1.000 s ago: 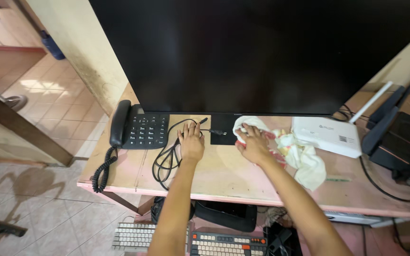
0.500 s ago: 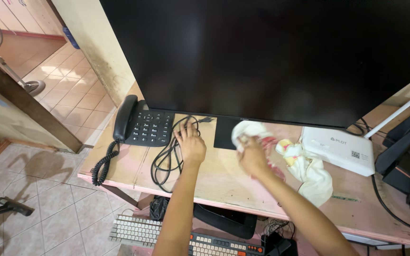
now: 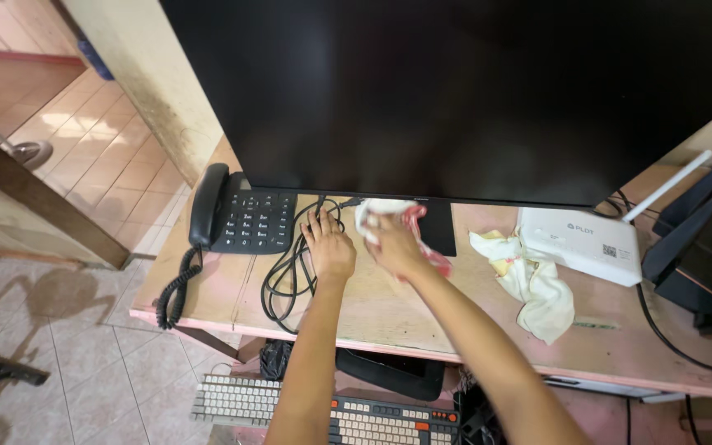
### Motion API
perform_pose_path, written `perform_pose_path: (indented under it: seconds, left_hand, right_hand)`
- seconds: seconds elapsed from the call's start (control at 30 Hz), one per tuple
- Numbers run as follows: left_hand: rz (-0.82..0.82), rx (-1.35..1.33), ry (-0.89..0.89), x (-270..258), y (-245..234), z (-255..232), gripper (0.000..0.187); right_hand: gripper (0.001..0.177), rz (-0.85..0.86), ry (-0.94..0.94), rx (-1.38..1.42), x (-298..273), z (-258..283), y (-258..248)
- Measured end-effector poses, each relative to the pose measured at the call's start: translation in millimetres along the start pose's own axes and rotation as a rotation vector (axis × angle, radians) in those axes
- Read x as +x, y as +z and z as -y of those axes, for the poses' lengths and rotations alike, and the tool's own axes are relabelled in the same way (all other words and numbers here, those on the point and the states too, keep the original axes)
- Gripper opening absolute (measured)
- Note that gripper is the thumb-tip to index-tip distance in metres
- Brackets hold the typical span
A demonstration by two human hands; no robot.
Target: The person wipes down various electronic devices including a desktop fan, a landline telephone, a computer monitor, and a handheld gaming console with a cloth.
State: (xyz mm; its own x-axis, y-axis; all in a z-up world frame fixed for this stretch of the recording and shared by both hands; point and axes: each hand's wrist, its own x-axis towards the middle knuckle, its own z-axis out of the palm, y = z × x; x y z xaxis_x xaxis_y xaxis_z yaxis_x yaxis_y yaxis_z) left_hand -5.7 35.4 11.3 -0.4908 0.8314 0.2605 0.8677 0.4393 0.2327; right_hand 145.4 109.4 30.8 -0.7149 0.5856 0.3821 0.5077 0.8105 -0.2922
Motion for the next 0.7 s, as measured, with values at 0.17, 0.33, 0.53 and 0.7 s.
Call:
perform_pose_path:
  seconds: [0.17, 0.33, 0.53, 0.7]
  left_hand:
    - [0.028, 0.016, 0.001, -2.1, -0.3, -0.2, 0.063]
    - [-0.019, 0.026, 0.023, 0.6, 6.0, 2.1, 0.060]
    - [0.046, -0.094, 0.027, 1.7, -2.4, 4.9, 0.067]
    - [-0.092, -0.090, 0.062, 0.3, 7.6, 7.5, 0.052]
  right_hand:
    - [0.042, 0.001, 0.518, 0.232, -62.6, -52.1, -52.9]
    - [0.056, -0.253, 0.756, 0.122, -33.7, -31.5, -15.7]
    - [0.044, -0.026, 0.196, 0.065, -60.0, 63.4, 10.8]
    - [0.046, -0.119, 0.505, -0.190, -129.4, -12.6, -59.8]
